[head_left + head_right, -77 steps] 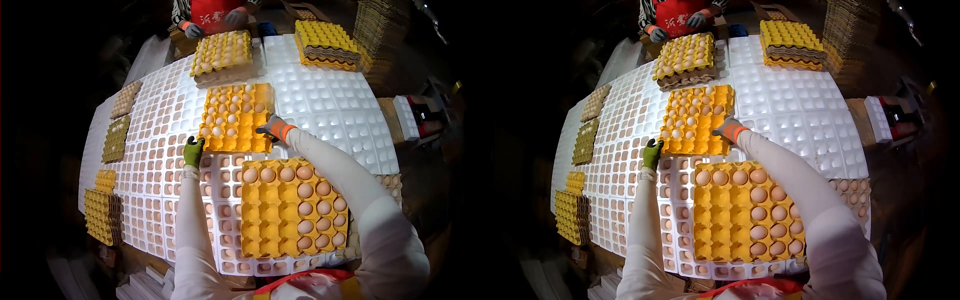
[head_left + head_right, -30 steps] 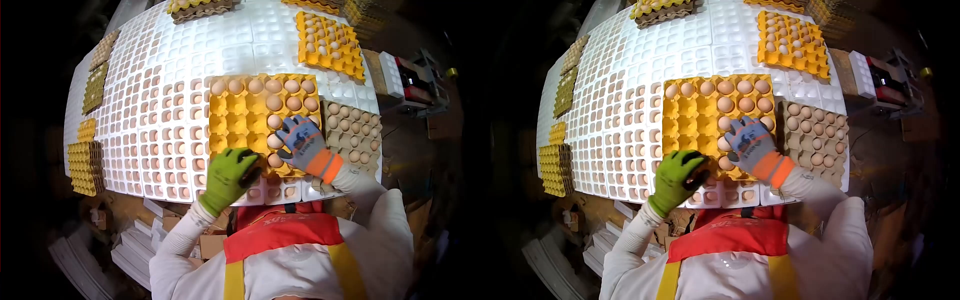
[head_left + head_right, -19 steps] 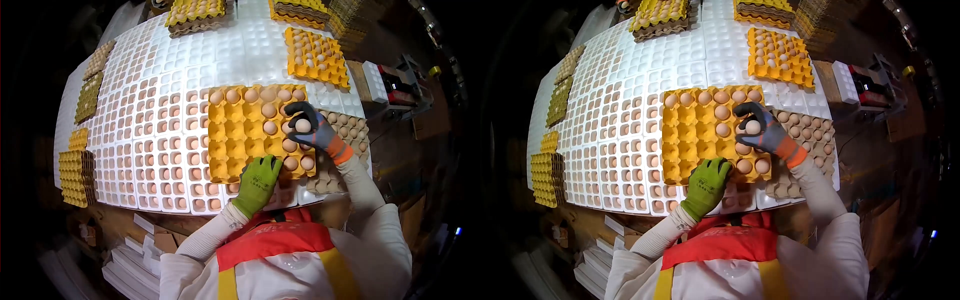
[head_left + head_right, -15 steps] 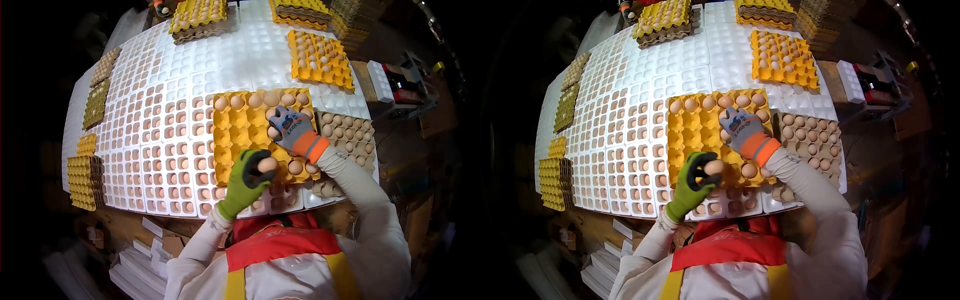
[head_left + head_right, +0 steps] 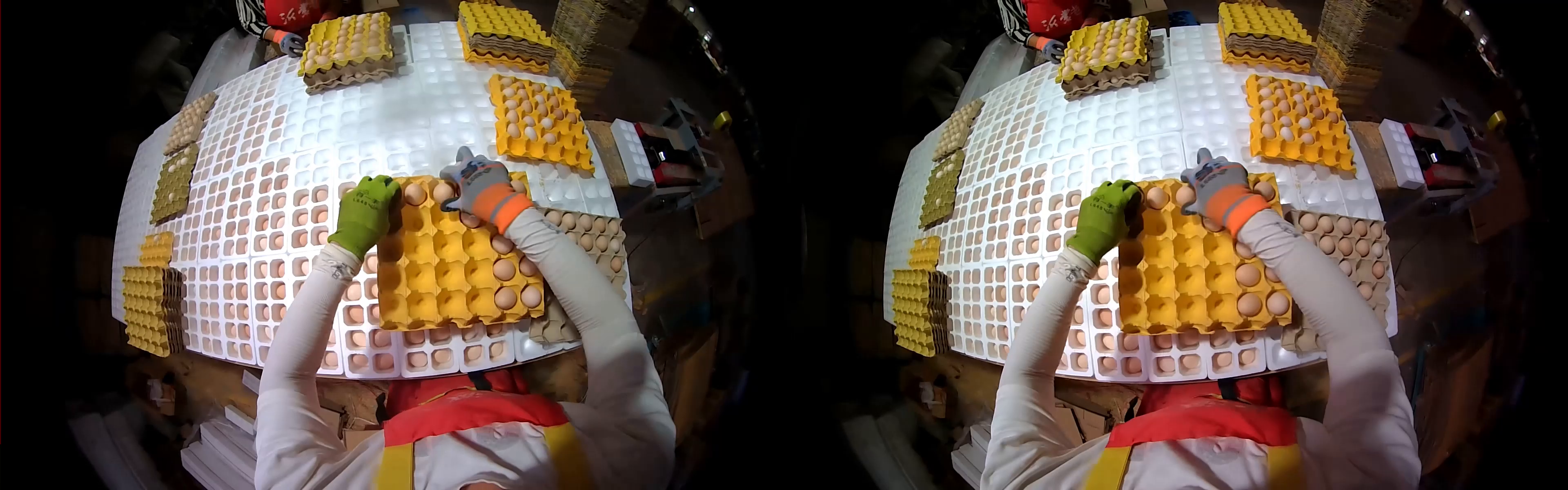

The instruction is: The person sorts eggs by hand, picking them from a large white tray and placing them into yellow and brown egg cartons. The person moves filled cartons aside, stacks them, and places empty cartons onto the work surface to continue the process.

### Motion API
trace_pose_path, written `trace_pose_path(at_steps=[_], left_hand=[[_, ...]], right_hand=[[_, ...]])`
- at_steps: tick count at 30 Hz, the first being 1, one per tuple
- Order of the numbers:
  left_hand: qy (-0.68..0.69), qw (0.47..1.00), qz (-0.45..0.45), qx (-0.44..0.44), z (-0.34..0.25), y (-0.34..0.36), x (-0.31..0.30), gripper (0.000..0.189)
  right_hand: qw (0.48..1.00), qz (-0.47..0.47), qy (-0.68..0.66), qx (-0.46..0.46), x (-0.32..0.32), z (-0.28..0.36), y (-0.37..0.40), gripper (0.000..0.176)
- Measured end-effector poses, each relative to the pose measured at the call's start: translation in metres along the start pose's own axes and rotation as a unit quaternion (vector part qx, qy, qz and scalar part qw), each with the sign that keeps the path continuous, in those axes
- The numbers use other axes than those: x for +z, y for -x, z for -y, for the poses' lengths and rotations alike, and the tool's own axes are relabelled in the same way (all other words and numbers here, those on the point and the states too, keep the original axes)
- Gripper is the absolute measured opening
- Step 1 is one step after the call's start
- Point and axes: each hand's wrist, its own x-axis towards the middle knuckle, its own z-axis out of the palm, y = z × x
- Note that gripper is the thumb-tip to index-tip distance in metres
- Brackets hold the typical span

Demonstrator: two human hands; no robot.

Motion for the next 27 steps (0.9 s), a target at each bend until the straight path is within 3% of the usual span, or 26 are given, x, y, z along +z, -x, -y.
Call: trace_pose_path(at_steps=[1, 2, 3, 5, 6, 8, 9, 11, 13, 14, 15, 17, 20, 21, 23, 25, 26, 27], left_hand=[[0.026, 0.999, -0.028, -0.009, -0.001, 0.003, -0.001, 0.028], [0.047, 0.997, -0.039, -0.042, 0.0, 0.005, -0.002, 0.03], [0.07, 0.993, -0.052, -0.074, 0.001, 0.004, -0.004, 0.032], [0.262, 0.951, -0.087, -0.142, 0.003, 0.008, -0.004, 0.038], [0.355, 0.913, -0.106, -0.173, 0.007, 0.008, -0.004, 0.042], [0.644, 0.727, -0.065, -0.229, 0.025, 0.012, 0.002, 0.046], [0.74, 0.615, -0.047, -0.269, 0.024, 0.017, -0.009, 0.045], [0.751, 0.628, -0.026, -0.2, 0.026, 0.012, -0.011, 0.04], [0.564, 0.819, 0.004, -0.108, 0.027, -0.007, -0.002, 0.032], [0.355, 0.932, 0.003, -0.075, 0.012, -0.016, -0.012, 0.028], [0.126, 0.991, 0.005, -0.042, -0.003, -0.026, -0.021, 0.024], [0.005, 0.996, 0.083, -0.013, -0.017, -0.045, -0.006, 0.018], [0.006, 0.994, 0.088, -0.072, -0.022, -0.06, 0.006, 0.012], [-0.02, 0.993, 0.11, -0.048, -0.017, -0.062, 0.007, 0.015], [0.208, 0.973, 0.071, -0.074, 0.02, -0.049, -0.02, 0.03], [0.432, 0.889, -0.017, -0.151, 0.079, -0.04, -0.006, 0.044], [0.353, 0.918, -0.092, -0.157, 0.111, -0.034, 0.003, 0.041], [0.272, 0.918, -0.119, -0.263, 0.13, -0.025, -0.005, 0.042]], right_hand=[[0.992, 0.057, 0.113, 0.001, -0.003, 0.013, -0.008, 0.051], [0.989, 0.046, 0.138, 0.006, 0.005, 0.021, -0.014, 0.049], [0.992, 0.025, 0.122, -0.002, 0.006, 0.023, -0.016, 0.048], [0.995, -0.012, 0.095, -0.019, 0.006, 0.017, -0.01, 0.047], [1.0, -0.007, -0.015, -0.015, -0.001, 0.007, -0.004, 0.045], [0.958, -0.083, -0.273, -0.012, 0.009, -0.017, 0.003, 0.04], [0.902, -0.103, -0.418, -0.039, 0.016, -0.028, 0.003, 0.037], [0.74, -0.023, -0.671, 0.04, 0.014, -0.023, 0.009, 0.03], [0.731, -0.044, -0.679, 0.058, 0.001, -0.011, 0.017, 0.025], [0.734, -0.053, -0.675, 0.048, 0.0, -0.009, 0.017, 0.026], [0.738, -0.061, -0.671, 0.039, -0.001, -0.008, 0.016, 0.026], [0.748, -0.071, -0.66, 0.03, -0.003, -0.006, 0.013, 0.029], [0.753, -0.053, -0.655, 0.034, -0.014, 0.001, 0.009, 0.031], [0.75, -0.059, -0.658, 0.031, -0.012, 0.002, 0.001, 0.031], [0.743, -0.077, -0.664, 0.025, -0.005, 0.002, -0.022, 0.031], [0.761, -0.042, -0.647, 0.027, -0.005, 0.012, -0.05, 0.031], [0.784, -0.005, -0.62, 0.038, -0.013, 0.024, -0.065, 0.033], [0.804, 0.032, -0.592, 0.049, -0.021, 0.04, -0.082, 0.035]])
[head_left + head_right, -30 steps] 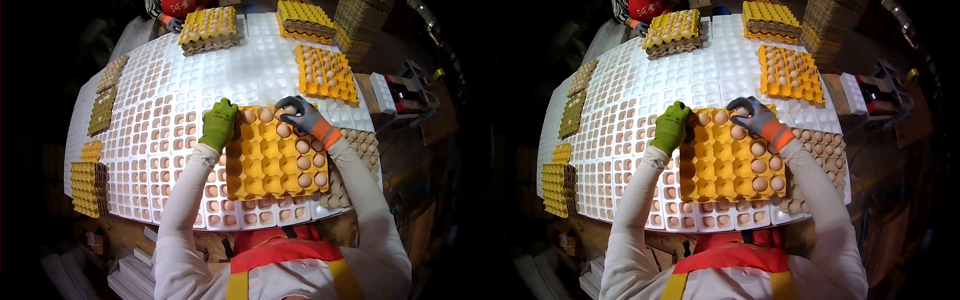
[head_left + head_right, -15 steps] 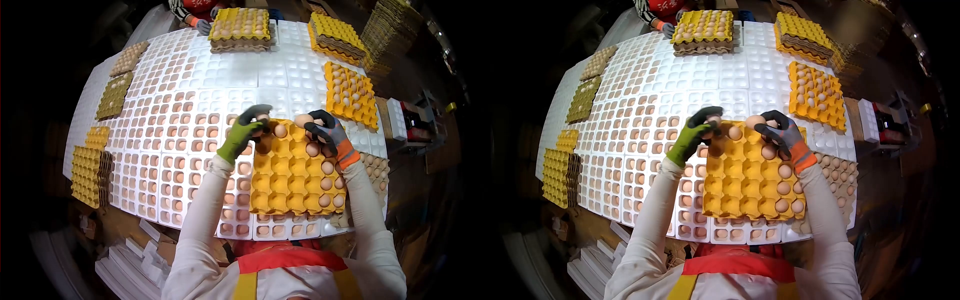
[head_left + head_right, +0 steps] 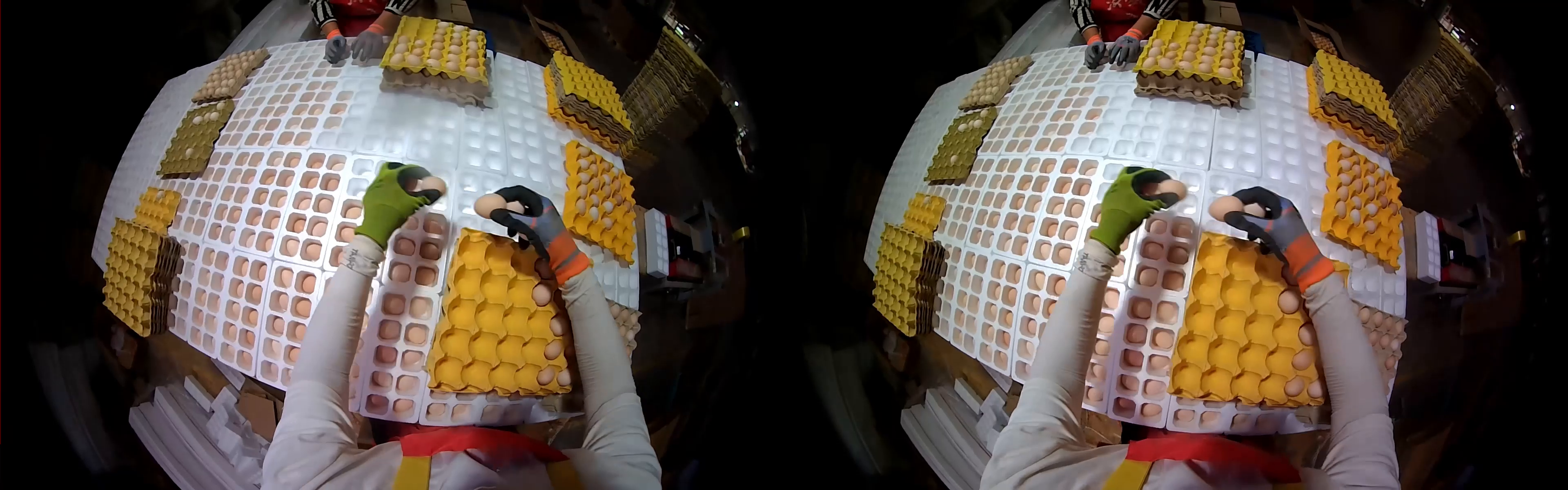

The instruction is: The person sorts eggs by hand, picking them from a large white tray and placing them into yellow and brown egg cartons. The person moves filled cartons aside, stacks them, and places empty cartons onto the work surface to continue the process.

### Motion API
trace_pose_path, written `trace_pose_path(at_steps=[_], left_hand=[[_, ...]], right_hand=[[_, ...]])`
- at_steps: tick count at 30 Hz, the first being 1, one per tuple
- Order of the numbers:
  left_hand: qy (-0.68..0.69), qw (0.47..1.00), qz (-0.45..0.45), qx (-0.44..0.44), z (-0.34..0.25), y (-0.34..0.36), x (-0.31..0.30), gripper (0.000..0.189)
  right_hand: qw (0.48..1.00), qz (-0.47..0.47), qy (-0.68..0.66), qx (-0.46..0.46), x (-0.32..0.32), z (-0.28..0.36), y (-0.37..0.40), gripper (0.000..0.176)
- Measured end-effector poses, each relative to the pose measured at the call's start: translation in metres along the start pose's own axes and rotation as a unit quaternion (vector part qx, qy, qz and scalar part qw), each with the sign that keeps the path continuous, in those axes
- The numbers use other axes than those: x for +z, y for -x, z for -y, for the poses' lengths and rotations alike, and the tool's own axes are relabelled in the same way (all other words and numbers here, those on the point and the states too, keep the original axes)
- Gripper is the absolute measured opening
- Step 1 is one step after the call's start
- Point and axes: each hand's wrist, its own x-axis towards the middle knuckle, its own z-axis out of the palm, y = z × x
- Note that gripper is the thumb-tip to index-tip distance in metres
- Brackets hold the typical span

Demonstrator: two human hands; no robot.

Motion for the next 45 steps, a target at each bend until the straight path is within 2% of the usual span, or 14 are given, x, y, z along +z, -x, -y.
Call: trace_pose_path(at_steps=[2, 6, 9, 13, 17, 20, 24, 26, 27, 30, 32, 35, 38, 45], left_hand=[[-0.128, 0.981, -0.079, -0.122, 0.057, -0.024, -0.009, 0.032], [-0.32, 0.926, -0.085, -0.179, 0.103, -0.063, -0.005, 0.025], [-0.292, 0.943, -0.118, -0.106, 0.124, -0.058, 0.003, 0.024], [-0.258, 0.963, -0.071, -0.024, 0.137, -0.028, 0.004, 0.024], [-0.303, 0.951, -0.037, -0.037, 0.144, -0.012, 0.003, 0.036], [0.102, 0.988, -0.012, -0.117, 0.161, -0.005, 0.003, 0.037], [0.468, 0.875, 0.019, -0.124, 0.155, 0.005, 0.006, 0.035], [0.442, 0.887, 0.002, -0.134, 0.137, -0.002, 0.042, 0.032], [0.169, 0.984, -0.062, 0.018, 0.131, -0.002, 0.051, 0.036], [0.076, 0.983, -0.138, 0.094, 0.107, -0.009, 0.083, 0.027], [-0.046, 0.99, -0.088, 0.103, 0.109, -0.014, 0.095, 0.028], [-0.046, 0.986, -0.088, 0.133, 0.11, -0.002, 0.089, 0.029], [0.088, 0.994, -0.053, 0.042, 0.084, 0.018, 0.048, 0.03], [0.178, 0.968, 0.128, 0.121, -0.094, 0.124, 0.027, 0.031]], right_hand=[[0.988, 0.059, 0.133, -0.054, 0.029, -0.009, -0.059, 0.044], [0.89, 0.028, 0.445, -0.098, 0.115, -0.009, -0.172, 0.057], [0.833, -0.01, 0.551, -0.041, 0.162, -0.013, -0.217, 0.048], [0.911, -0.02, 0.399, -0.103, 0.171, -0.036, -0.231, 0.047], [0.897, 0.068, 0.416, -0.133, 0.183, -0.054, -0.231, 0.048], [0.963, 0.022, 0.238, -0.126, 0.16, -0.04, -0.231, 0.035], [0.905, -0.076, 0.321, -0.268, 0.127, -0.085, -0.274, 0.029], [0.871, -0.012, 0.463, -0.164, 0.141, -0.078, -0.251, 0.031], [0.84, -0.014, 0.497, -0.215, 0.145, -0.084, -0.246, 0.024], [0.873, -0.027, 0.309, -0.376, 0.12, -0.084, -0.254, 0.022], [0.979, 0.023, 0.007, -0.2, 0.094, -0.036, -0.222, 0.024], [0.963, 0.054, -0.123, -0.234, 0.032, 0.006, -0.14, 0.019], [0.974, 0.029, 0.026, -0.223, -0.036, 0.013, -0.009, 0.018], [0.944, -0.018, 0.304, -0.126, -0.1, -0.088, 0.216, 0.029]])
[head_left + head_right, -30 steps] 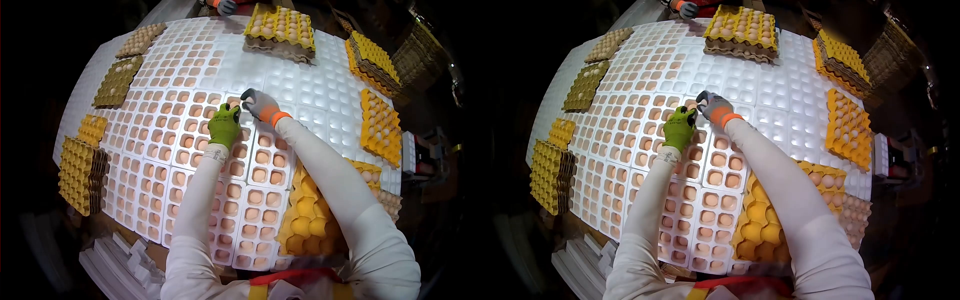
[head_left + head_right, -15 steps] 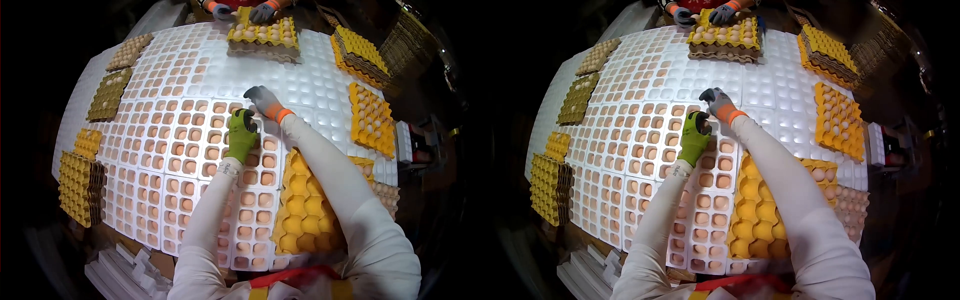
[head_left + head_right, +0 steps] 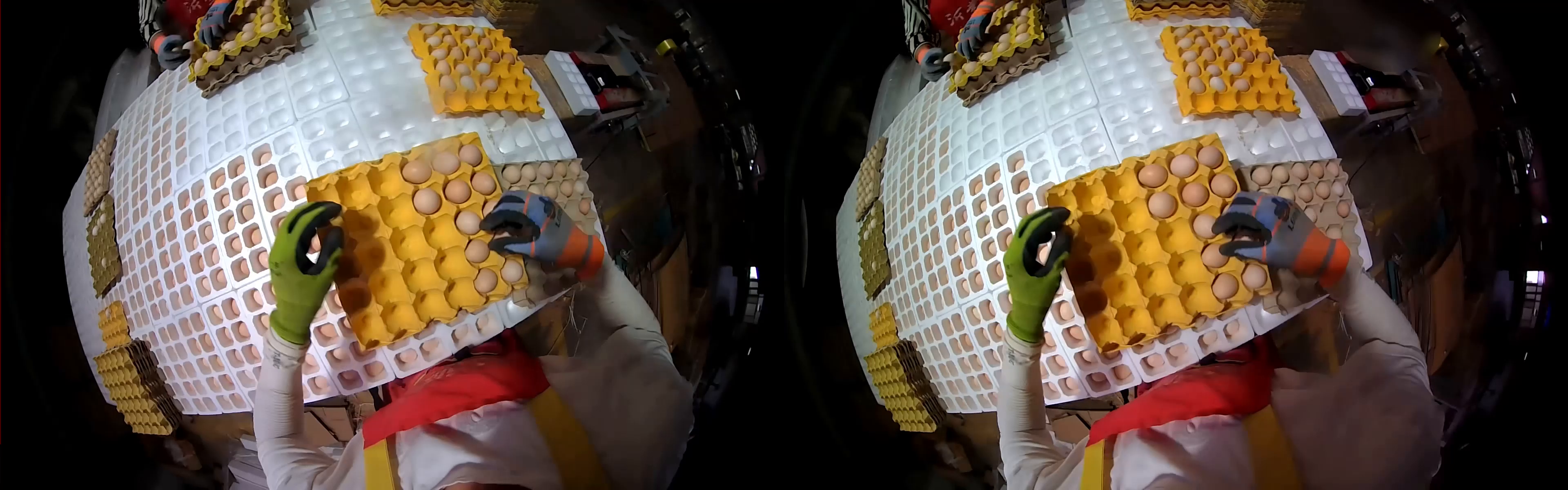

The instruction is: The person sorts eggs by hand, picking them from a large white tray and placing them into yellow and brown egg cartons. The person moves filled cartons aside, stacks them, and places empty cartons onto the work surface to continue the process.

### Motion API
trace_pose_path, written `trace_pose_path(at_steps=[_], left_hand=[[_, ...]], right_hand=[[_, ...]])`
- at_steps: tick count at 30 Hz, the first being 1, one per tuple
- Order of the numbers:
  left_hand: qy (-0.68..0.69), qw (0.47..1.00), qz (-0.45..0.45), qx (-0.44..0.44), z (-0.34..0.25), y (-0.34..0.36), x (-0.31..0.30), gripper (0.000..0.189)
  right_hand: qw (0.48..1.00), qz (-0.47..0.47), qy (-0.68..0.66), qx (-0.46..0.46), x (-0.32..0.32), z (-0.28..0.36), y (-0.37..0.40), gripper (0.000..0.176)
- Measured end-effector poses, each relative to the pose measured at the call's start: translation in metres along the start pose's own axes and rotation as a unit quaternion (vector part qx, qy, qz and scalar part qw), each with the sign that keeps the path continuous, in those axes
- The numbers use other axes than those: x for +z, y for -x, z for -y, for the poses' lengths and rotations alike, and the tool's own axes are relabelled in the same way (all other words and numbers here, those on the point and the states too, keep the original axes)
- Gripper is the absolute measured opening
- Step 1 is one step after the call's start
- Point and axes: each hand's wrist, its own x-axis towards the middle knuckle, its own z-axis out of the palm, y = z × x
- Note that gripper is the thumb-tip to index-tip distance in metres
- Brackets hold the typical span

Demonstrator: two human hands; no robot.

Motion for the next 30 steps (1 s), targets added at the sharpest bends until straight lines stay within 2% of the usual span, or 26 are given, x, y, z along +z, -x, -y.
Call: trace_pose_path(at_steps=[1, 2, 3, 4, 5, 6, 7, 9, 10, 12, 13, 14, 16, 17, 18, 19, 20, 21, 22, 23, 24, 25, 26, 27, 28, 30], left_hand=[[-0.055, 0.997, 0.05, 0.032, -0.026, 0.007, 0.018, 0.035], [-0.104, 0.985, 0.094, 0.102, -0.042, 0.013, 0.04, 0.035], [-0.14, 0.971, 0.144, 0.128, -0.061, 0.02, 0.063, 0.03], [-0.176, 0.956, 0.188, 0.138, -0.073, 0.03, 0.088, 0.03], [-0.239, 0.939, 0.209, 0.13, -0.086, 0.042, 0.11, 0.038], [-0.308, 0.912, 0.248, 0.108, -0.091, 0.055, 0.13, 0.041], [-0.354, 0.893, 0.264, 0.082, -0.092, 0.066, 0.15, 0.041], [-0.404, 0.877, 0.256, 0.04, -0.101, 0.077, 0.176, 0.04], [-0.401, 0.888, 0.22, 0.041, -0.1, 0.083, 0.185, 0.04], [-0.392, 0.907, 0.144, 0.046, -0.096, 0.094, 0.197, 0.04], [-0.359, 0.924, 0.131, 0.032, -0.096, 0.097, 0.198, 0.041], [-0.325, 0.938, 0.119, 0.018, -0.096, 0.099, 0.196, 0.042], [-0.203, 0.977, 0.068, 0.006, -0.098, 0.102, 0.188, 0.046], [-0.036, 0.989, 0.076, -0.118, -0.104, 0.104, 0.181, 0.047], [0.113, 0.976, 0.043, -0.18, -0.095, 0.109, 0.18, 0.048], [0.259, 0.937, 0.009, -0.236, -0.085, 0.112, 0.177, 0.049], [0.362, 0.892, 0.005, -0.27, -0.097, 0.103, 0.167, 0.052], [0.332, 0.906, 0.02, -0.262, -0.102, 0.093, 0.164, 0.05], [0.109, 0.983, 0.035, -0.145, -0.105, 0.082, 0.166, 0.049], [-0.12, 0.992, 0.045, -0.019, -0.108, 0.07, 0.17, 0.048], [-0.215, 0.976, 0.036, 0.028, -0.108, 0.06, 0.177, 0.051], [-0.359, 0.931, 0.067, 0.014, -0.112, 0.055, 0.184, 0.044], [-0.406, 0.908, 0.1, -0.004, -0.107, 0.052, 0.192, 0.041], [-0.449, 0.883, 0.134, -0.024, -0.101, 0.05, 0.197, 0.039], [-0.433, 0.892, 0.124, -0.013, -0.1, 0.051, 0.199, 0.035], [-0.401, 0.909, 0.114, 0.011, -0.101, 0.057, 0.201, 0.027]], right_hand=[[0.998, -0.001, 0.06, -0.037, 0.002, -0.002, 0.018, 0.03], [0.993, 0.02, 0.114, -0.02, -0.002, 0.004, 0.034, 0.036], [0.987, 0.031, 0.156, -0.009, -0.002, 0.003, 0.046, 0.038], [0.979, 0.041, 0.198, 0.003, -0.001, 0.002, 0.056, 0.04], [0.969, 0.053, 0.24, 0.014, 0.0, 0.001, 0.066, 0.042], [0.939, 0.154, 0.298, 0.07, 0.004, 0.005, 0.068, 0.046], [0.925, 0.137, 0.351, 0.051, 0.014, 0.002, 0.076, 0.046], [0.955, 0.057, 0.292, 0.009, 0.023, -0.012, 0.085, 0.043], [0.981, 0.035, 0.191, 0.015, 0.022, -0.017, 0.089, 0.042], [1.0, -0.004, -0.012, 0.026, 0.015, -0.033, 0.095, 0.041], [0.985, -0.038, -0.166, -0.036, 0.014, -0.049, 0.096, 0.044], [0.944, -0.067, -0.322, 0.003, 0.02, -0.06, 0.096, 0.047], [0.907, -0.095, -0.409, 0.014, 0.015, -0.073, 0.094, 0.051], [0.901, -0.088, -0.424, -0.005, 0.008, -0.066, 0.087, 0.053], [0.965, -0.084, -0.248, -0.032, 0.006, -0.063, 0.077, 0.054], [0.993, -0.078, -0.062, -0.058, 0.004, -0.06, 0.069, 0.055], [0.985, -0.117, 0.124, -0.039, 0.012, -0.048, 0.064, 0.052], [0.967, -0.023, 0.253, 0.005, 0.014, -0.034, 0.054, 0.051], [0.969, -0.033, 0.245, -0.004, 0.019, -0.032, 0.051, 0.05], [0.97, -0.043, 0.239, -0.014, 0.02, -0.032, 0.048, 0.048], [0.982, -0.051, 0.182, -0.008, 0.013, -0.031, 0.049, 0.044], [0.998, -0.069, -0.01, 0.001, 0.02, -0.048, 0.05, 0.041], [0.976, -0.081, -0.202, 0.009, 0.033, -0.079, 0.052, 0.039], [0.918, -0.086, -0.387, 0.02, 0.038, -0.1, 0.055, 0.037], [0.81, -0.04, -0.578, 0.089, 0.026, -0.102, 0.058, 0.037], [0.8, -0.093, -0.59, 0.06, 0.011, -0.091, 0.06, 0.043]])
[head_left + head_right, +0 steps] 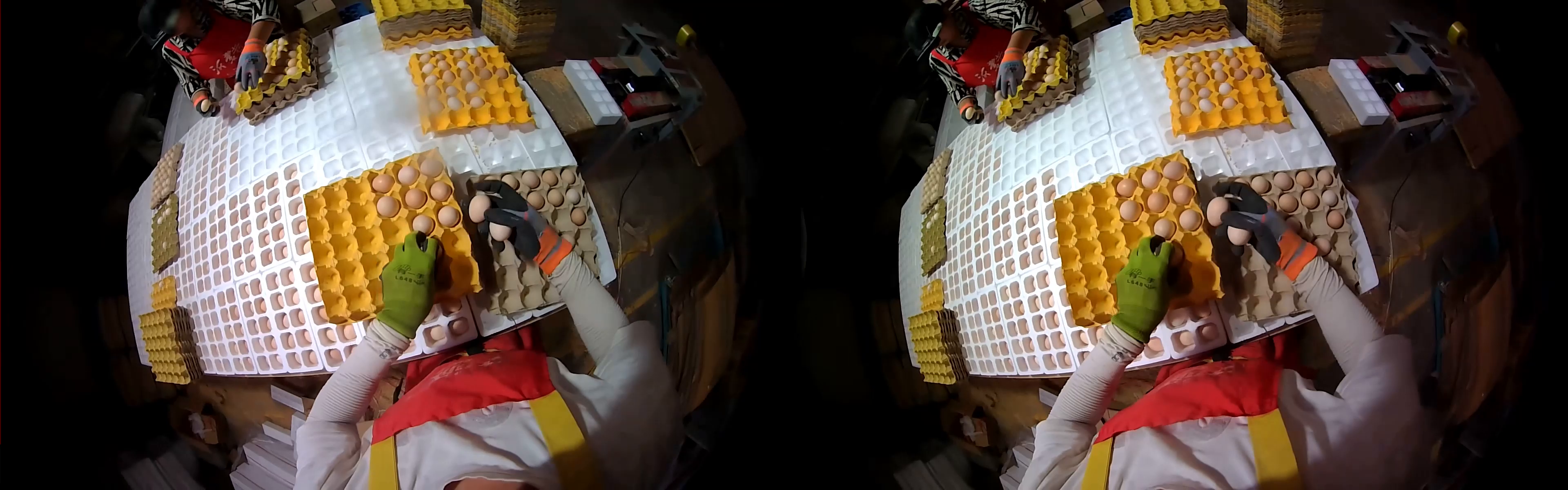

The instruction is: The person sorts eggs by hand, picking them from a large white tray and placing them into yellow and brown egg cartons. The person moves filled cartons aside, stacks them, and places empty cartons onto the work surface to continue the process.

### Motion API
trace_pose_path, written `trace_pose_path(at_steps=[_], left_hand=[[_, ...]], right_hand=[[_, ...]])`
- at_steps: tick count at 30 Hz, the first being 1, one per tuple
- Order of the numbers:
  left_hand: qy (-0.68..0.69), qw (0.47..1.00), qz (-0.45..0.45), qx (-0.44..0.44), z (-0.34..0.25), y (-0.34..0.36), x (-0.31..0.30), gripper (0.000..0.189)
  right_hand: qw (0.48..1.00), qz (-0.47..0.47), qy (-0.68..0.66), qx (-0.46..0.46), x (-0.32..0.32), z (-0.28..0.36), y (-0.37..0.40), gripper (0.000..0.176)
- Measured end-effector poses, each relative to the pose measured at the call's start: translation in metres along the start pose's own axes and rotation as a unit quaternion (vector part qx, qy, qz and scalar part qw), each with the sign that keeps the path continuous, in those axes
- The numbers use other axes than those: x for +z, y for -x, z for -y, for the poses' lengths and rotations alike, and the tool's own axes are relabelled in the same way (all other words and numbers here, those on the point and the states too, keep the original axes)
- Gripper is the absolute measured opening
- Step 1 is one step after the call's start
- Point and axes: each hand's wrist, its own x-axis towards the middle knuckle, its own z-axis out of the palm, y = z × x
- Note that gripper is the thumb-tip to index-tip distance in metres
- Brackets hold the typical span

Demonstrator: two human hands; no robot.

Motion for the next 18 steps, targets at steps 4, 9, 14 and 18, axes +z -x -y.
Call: trace_pose_path(at_steps=[4, 9, 14, 18], left_hand=[[0.036, 0.998, -0.054, -0.011, 0.005, 0.008, 0.007, 0.025], [-0.108, 0.994, 0.016, -0.015, -0.005, 0.0, 0.004, 0.026], [-0.056, 0.997, 0.018, -0.043, -0.007, -0.012, 0.009, 0.027], [-0.032, 0.997, 0.067, -0.013, 0.006, 0.001, 0.013, 0.031]], right_hand=[[0.859, -0.004, 0.434, -0.273, 0.004, -0.003, -0.036, 0.041], [0.596, 0.056, 0.8, -0.046, 0.062, 0.02, -0.043, 0.044], [0.652, 0.042, 0.755, -0.044, 0.056, 0.025, -0.047, 0.047], [0.93, 0.006, 0.318, -0.182, -0.001, -0.034, -0.064, 0.05]])
